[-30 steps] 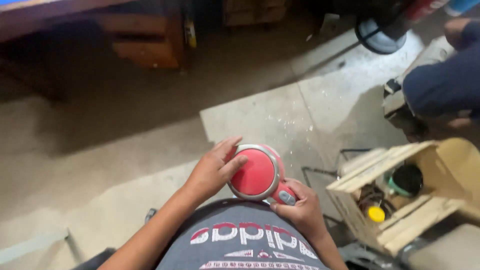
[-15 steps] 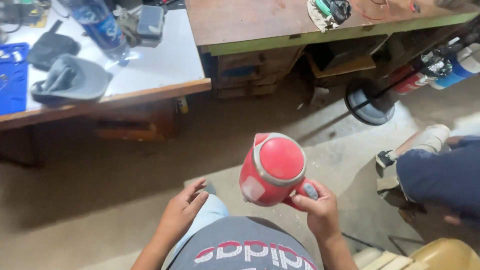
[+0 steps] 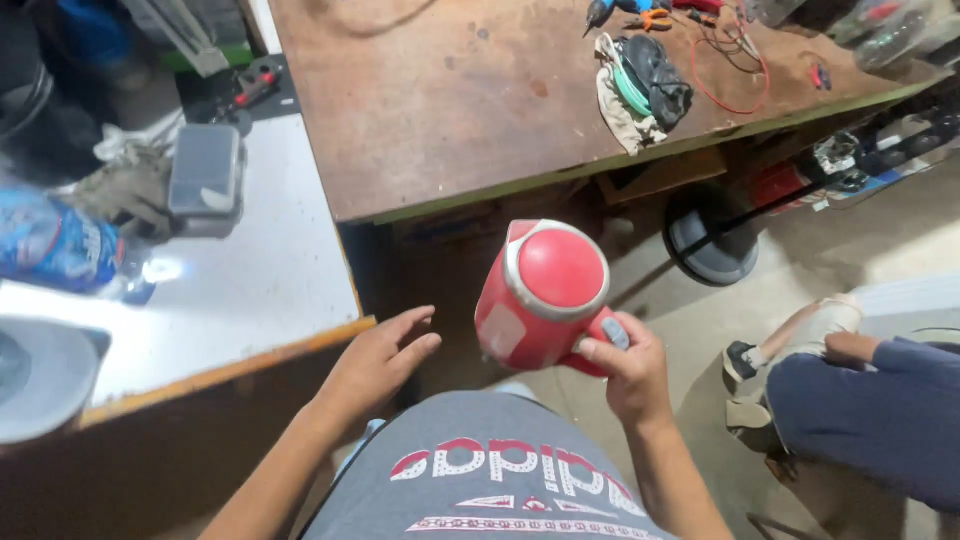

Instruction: Disassembling a red electric kettle using a power screwdriver and manual tools on a repair bench.

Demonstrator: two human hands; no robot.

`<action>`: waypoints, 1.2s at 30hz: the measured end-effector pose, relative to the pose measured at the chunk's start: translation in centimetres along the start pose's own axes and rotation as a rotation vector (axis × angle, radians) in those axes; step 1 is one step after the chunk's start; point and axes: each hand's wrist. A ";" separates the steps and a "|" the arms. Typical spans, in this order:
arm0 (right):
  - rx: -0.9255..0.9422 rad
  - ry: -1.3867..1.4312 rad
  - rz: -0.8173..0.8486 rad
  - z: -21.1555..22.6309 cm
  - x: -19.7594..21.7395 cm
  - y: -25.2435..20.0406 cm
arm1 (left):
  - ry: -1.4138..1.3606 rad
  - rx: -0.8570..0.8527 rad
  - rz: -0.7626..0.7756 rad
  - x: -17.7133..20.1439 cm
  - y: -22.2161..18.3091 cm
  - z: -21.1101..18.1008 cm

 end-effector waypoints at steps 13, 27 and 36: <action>0.055 0.053 0.331 -3.7 -9.2 34.1 | -0.113 0.383 -0.224 5.0 12.0 -3.7; -0.915 0.707 0.672 -7.6 -17.3 54.5 | -0.547 0.474 -0.396 5.4 30.0 -6.1; -1.245 0.874 0.589 -13.6 -17.0 56.2 | -0.277 0.361 -0.496 3.8 37.3 -3.1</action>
Point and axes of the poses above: each hand's wrist, its own y-axis towards the middle knuckle, its own x-axis out of the back of the hand, z = x × y, and after that the axes turned 5 degrees about y, right-handed
